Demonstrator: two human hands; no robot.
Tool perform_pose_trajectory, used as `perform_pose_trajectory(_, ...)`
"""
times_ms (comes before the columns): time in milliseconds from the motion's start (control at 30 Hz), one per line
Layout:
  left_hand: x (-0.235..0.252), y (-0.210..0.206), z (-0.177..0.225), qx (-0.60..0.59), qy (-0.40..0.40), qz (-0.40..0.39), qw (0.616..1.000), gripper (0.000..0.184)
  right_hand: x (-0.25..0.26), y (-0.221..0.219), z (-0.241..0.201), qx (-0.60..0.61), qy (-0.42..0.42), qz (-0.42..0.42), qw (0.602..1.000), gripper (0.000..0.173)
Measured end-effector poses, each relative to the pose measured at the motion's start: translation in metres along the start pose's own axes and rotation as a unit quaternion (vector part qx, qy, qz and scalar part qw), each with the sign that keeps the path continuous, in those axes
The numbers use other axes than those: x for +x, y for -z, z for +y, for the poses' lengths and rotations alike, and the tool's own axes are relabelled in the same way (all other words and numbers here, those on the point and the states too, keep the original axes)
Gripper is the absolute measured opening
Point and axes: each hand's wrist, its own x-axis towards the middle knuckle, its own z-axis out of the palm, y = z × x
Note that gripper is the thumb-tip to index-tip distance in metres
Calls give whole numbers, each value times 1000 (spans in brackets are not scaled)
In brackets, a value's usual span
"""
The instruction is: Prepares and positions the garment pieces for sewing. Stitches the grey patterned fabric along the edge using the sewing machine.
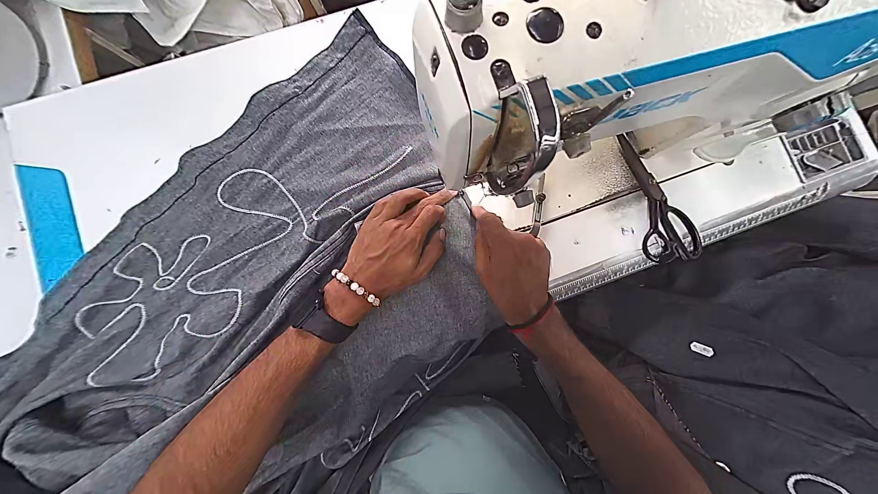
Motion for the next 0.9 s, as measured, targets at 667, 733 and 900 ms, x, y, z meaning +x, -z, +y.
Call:
perform_pose_trajectory(667, -102, 54, -103, 111, 208, -70, 969, 77, -46, -7, 11, -74, 87, -41, 993, 65)
perform_pose_trajectory(733, -82, 69, -120, 110, 194, -113, 968, 77, -46, -6, 13, -52, 96, -30, 994, 62)
perform_pose_trajectory(900, -22, 81, -25, 56, 179, -53, 981, 37, -129, -7, 15, 115, 160, 75, 977, 20)
